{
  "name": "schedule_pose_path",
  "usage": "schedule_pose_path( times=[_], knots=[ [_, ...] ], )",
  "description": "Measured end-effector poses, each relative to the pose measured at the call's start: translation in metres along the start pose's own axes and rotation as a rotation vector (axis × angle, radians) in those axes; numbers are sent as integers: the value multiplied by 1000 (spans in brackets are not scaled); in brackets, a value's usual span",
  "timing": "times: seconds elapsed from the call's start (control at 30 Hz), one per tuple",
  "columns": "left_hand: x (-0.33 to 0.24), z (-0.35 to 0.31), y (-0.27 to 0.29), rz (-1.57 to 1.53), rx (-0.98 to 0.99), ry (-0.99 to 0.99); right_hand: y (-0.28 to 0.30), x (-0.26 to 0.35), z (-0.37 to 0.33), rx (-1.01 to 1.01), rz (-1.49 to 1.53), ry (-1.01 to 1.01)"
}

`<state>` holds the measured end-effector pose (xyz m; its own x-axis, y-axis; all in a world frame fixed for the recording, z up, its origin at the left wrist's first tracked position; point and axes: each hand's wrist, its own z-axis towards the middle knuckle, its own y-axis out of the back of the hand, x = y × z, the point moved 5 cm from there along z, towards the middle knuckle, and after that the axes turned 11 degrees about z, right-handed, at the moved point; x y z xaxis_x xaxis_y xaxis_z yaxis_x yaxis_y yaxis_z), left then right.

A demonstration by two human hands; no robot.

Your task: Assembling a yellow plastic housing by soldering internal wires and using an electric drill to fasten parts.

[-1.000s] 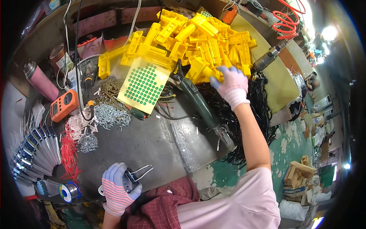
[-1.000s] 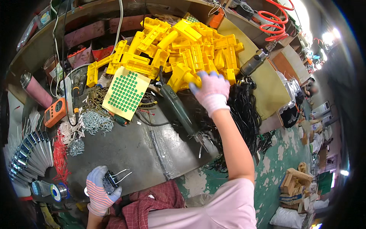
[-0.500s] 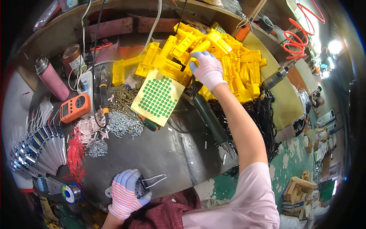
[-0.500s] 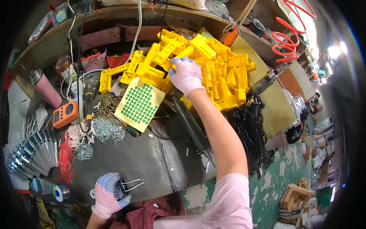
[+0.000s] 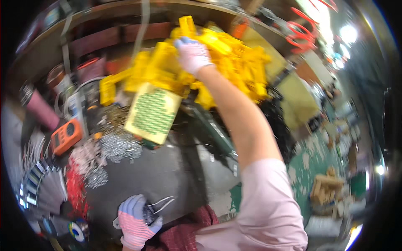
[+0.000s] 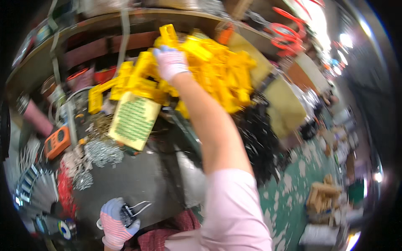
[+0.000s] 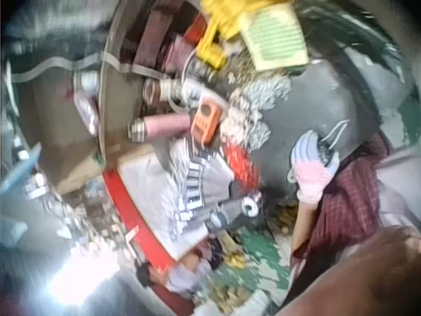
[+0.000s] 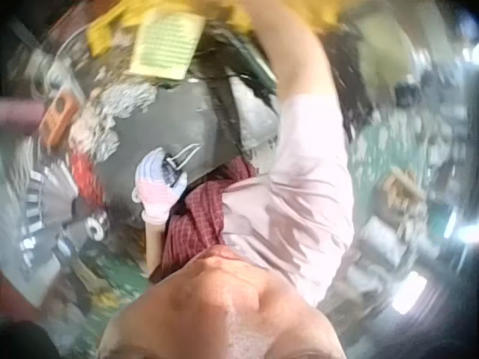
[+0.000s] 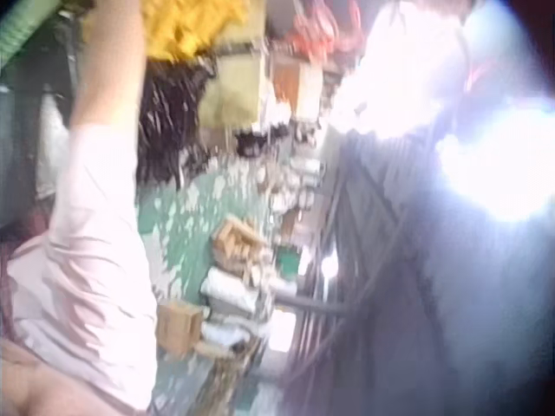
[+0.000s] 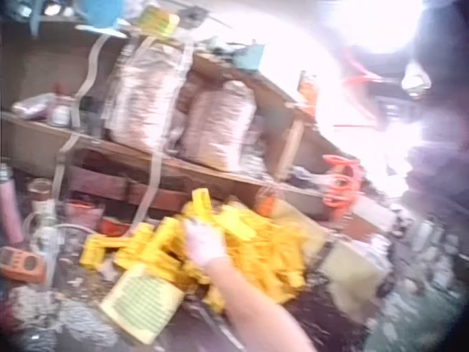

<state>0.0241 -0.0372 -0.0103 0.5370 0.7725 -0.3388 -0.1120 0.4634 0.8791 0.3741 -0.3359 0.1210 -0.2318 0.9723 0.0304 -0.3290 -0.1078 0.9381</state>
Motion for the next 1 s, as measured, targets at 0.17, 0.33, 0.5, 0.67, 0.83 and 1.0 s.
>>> schedule_pose_path(
  times=[0.17, 0.33, 0.5, 0.67, 0.83, 1.0],
  knots=[
    [2, -13, -2, 18, -62, -26, 42, 6, -28, -629, 645, -3],
    [-2, -3, 7, 48, 49, 31, 107, 64, -154, -345, 1627, -19],
    [-21, -6, 60, -64, -304, 112, 91, 133, -256, 245, 1468, 129],
    [-21, 3, 90, -299, 56, 73, 72, 179, -281, 572, 1709, 564],
    [8, -45, 79, -628, 0, 460, 47, 184, -251, 671, 1681, 82],
    [41, -77, 67, -807, -433, 704, -33, 192, -159, 323, 1255, 50]
  ],
)
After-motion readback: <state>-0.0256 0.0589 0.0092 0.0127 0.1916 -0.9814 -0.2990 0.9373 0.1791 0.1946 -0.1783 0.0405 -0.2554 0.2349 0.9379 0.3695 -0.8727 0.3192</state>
